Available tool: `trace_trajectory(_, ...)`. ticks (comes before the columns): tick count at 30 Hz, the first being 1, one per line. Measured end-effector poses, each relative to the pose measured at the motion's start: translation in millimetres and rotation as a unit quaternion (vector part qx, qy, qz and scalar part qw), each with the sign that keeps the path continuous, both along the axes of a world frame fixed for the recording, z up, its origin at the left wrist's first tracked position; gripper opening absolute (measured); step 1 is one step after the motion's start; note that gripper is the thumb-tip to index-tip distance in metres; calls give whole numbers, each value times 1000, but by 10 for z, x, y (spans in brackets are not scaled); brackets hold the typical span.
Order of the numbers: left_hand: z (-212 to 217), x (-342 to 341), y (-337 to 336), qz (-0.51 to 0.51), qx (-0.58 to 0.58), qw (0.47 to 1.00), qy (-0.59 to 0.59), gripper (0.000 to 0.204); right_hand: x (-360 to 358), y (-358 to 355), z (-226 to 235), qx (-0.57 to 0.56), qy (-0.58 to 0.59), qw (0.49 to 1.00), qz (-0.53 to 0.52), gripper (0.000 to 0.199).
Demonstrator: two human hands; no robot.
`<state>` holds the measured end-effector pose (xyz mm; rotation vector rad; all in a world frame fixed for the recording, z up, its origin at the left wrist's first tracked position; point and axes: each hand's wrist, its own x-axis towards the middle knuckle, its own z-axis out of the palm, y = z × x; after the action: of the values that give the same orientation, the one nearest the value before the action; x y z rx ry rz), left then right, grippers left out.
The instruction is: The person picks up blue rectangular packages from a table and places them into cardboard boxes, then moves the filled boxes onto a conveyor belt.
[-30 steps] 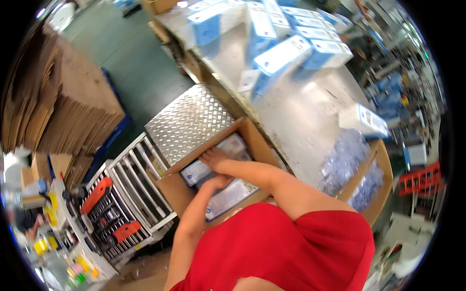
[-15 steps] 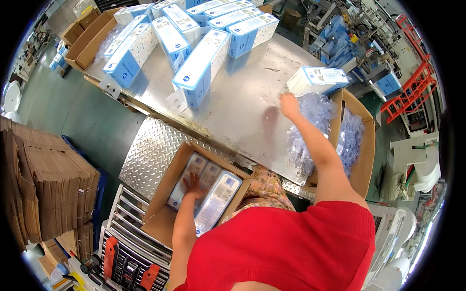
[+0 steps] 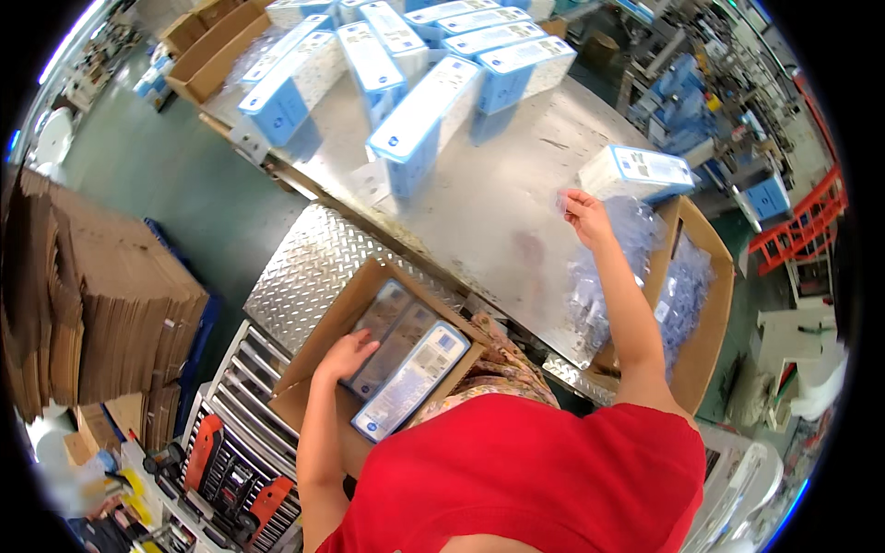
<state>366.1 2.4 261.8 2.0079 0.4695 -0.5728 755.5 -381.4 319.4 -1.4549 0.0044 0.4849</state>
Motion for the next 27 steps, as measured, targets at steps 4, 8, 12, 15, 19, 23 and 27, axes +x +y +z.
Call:
trace_trajectory(4,690,41,291,65,-69,989,-113,27,-848,1054,550,34,-64,967,244,15)
trace_trajectory(8,1311,428,457,134,-60,970,-196,24,-1649,1896,798,-12,-249,773,583,19)
trace_trajectory(12,1437,976,476,106,82,948,-290,25,-910,2399,796,-90,-584,640,490,51)
trace_trajectory(15,1402,1476,430,34,146,944,-295,26,352,2607,885,-312,-702,535,352,83)
trace_trajectory(19,1325,2036,445,25,213,912,-350,28,860,2919,778,-453,-653,458,397,83)
trace_trajectory(23,1192,2670,721,54,285,888,-357,31,411,3066,798,-366,-619,473,509,85)
trace_trajectory(27,1171,3477,993,55,347,856,-379,36,-43,2719,660,-319,-623,513,497,88)
